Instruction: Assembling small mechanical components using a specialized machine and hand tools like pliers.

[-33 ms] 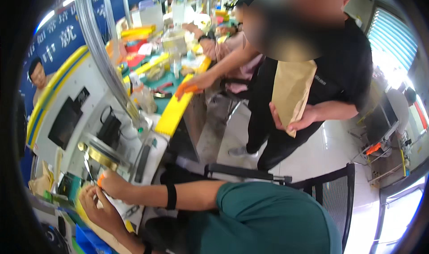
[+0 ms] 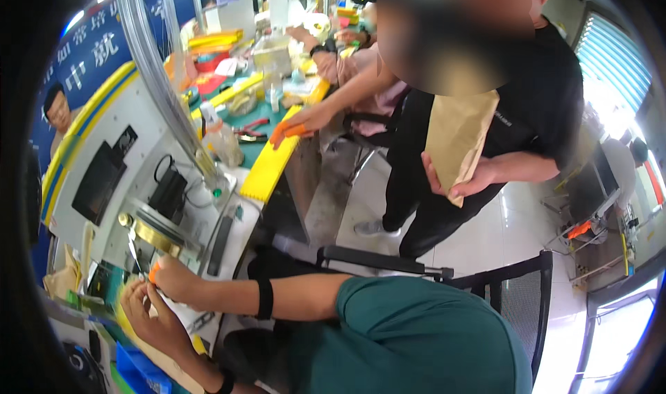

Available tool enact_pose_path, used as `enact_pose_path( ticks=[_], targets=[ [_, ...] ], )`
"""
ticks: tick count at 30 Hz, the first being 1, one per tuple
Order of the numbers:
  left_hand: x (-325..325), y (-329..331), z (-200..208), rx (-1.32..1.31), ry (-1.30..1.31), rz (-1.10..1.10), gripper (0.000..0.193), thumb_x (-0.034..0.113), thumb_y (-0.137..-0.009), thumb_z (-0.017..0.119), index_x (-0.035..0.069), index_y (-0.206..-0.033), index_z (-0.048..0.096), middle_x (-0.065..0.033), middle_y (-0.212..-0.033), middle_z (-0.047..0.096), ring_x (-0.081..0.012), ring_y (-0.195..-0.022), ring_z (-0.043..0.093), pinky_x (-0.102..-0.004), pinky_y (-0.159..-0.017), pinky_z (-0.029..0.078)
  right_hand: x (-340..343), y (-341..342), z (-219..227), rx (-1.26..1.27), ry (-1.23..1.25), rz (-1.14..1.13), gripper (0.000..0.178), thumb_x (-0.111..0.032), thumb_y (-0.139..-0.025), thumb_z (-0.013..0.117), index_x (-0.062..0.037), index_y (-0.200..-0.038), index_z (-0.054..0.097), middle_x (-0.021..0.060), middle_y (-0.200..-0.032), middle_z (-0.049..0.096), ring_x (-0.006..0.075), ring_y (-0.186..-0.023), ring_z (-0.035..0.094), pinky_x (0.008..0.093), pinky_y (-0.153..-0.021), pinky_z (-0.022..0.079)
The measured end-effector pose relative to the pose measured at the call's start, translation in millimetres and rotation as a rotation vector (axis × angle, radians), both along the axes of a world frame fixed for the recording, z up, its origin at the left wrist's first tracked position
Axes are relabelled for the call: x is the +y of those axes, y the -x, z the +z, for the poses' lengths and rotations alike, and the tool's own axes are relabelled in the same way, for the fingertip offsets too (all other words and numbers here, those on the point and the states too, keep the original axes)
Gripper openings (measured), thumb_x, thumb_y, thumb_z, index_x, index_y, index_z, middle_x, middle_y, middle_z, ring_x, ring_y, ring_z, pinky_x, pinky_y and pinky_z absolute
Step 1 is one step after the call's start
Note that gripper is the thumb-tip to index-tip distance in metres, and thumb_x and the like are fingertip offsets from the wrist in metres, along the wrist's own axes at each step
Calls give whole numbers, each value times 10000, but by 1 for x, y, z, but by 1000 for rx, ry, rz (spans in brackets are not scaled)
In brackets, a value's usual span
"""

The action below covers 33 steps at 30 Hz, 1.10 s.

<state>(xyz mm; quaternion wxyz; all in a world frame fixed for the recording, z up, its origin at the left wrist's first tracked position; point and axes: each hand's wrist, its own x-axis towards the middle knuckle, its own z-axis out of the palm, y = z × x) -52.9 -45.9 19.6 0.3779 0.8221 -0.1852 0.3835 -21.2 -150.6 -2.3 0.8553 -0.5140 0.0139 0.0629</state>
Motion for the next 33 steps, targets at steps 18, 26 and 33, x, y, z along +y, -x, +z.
enact_pose_path(
  ticks=[18,26,33],
  targets=[
    [2,20,-3,-1,-4,82,56,-4,-897,730,26,-917,687,-154,-919,677,-323,-841,679,-396,-757,552,-22,21,-9,-275,204,46,170,-141,-1043,555,-27,-969,657,-6,-775,590,115,-630,533,280,-545,431],
    [5,-5,-10,-4,51,3,74,-41,-904,715,16,-932,677,-135,-1009,700,-261,-909,708,-342,-702,613,-15,5,5,-46,-76,100,211,-118,-1045,468,-68,-938,642,-43,-740,547,48,-582,443,245,-527,337],
    [7,22,9,55,13,50,62,13,-909,717,2,-954,675,-193,-953,678,-416,-907,653,-469,-817,536,-2,31,-27,-75,-28,-8,74,-106,-994,601,-57,-951,635,-1,-722,586,85,-605,544,294,-499,409]
  ],
)
